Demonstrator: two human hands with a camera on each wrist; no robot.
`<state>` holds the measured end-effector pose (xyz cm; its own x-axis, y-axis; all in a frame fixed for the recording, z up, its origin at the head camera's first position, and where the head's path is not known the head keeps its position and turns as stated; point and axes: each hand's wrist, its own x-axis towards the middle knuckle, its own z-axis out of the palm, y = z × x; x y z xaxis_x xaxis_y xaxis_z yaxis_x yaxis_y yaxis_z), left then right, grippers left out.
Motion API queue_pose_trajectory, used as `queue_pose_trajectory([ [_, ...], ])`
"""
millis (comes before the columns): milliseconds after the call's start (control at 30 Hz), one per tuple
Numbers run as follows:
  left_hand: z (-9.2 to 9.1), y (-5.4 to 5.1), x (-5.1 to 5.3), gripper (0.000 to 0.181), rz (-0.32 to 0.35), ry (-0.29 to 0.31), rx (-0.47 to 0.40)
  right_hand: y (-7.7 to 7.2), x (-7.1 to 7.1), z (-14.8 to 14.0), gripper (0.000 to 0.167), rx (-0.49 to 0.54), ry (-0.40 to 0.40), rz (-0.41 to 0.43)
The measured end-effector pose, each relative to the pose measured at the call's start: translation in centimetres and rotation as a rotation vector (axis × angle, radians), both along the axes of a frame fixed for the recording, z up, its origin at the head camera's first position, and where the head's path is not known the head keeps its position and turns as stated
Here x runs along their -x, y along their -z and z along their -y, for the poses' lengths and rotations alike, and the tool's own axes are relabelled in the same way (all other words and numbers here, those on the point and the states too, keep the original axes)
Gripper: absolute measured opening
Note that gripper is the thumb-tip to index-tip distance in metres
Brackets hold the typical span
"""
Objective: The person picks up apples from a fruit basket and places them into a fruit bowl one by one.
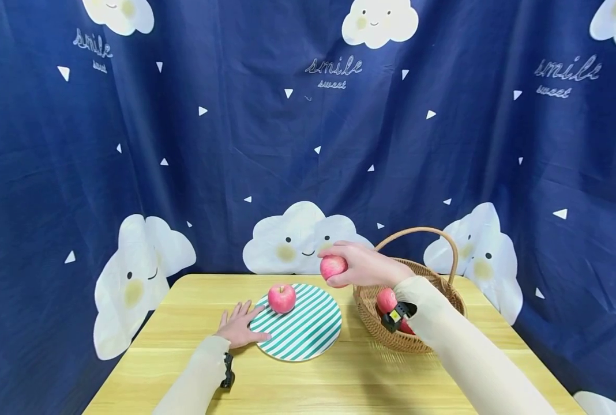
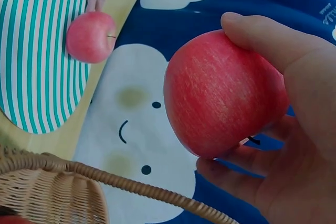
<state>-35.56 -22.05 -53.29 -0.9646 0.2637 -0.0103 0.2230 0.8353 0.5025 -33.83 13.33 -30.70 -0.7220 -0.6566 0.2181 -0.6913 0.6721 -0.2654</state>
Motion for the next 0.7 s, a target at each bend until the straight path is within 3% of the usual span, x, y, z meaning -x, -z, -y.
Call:
queue_pose_trajectory([
  [300, 0.2, 0.3, 0.0, 0.103, -0.007, 0.018, -0.018, 0.7, 1.3, 1.4, 0.059, 0.008, 0.015, 0.034],
  [700, 0.3, 0.9, 0.5, 0.100, -0.005, -0.005, 0.010, 2.1, 3.2, 2.9, 0.059, -0.007, 0.009, 0.056],
])
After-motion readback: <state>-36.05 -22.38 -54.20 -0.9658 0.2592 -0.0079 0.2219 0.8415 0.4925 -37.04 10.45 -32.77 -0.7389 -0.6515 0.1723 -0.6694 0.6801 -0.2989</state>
